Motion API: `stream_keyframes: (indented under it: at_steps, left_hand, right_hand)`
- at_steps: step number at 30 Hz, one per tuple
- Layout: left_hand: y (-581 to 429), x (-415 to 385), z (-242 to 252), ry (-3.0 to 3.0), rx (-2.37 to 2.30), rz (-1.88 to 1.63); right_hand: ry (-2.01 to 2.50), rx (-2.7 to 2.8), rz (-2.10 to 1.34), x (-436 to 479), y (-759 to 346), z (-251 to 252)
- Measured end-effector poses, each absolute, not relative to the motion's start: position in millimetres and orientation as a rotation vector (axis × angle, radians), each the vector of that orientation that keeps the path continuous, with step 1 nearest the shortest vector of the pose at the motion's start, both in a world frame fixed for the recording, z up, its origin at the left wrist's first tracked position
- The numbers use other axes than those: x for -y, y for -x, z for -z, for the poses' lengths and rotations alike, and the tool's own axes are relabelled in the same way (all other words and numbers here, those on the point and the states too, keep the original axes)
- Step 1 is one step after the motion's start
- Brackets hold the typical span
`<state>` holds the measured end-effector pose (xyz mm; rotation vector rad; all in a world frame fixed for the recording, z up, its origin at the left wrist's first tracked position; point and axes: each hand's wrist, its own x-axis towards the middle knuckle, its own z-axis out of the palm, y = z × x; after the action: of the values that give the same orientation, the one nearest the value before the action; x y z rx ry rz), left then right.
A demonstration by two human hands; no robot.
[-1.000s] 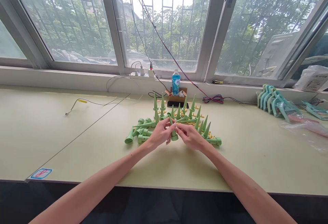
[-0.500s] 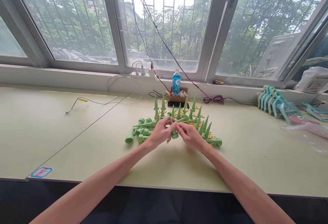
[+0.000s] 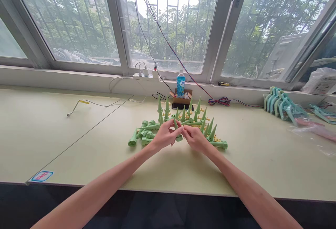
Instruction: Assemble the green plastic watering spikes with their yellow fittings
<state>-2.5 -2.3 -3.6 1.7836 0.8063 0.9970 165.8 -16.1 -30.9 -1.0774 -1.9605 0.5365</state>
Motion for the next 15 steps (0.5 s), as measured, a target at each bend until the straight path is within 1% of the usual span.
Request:
stream_keyframes:
  at_steps: [15]
  left_hand:
    - [0.0,2.8,1.9,-1.741,-0.779,-0.982]
  right_hand:
    - [1.038,1.985,-0.566,19.9,-164.6,26.2]
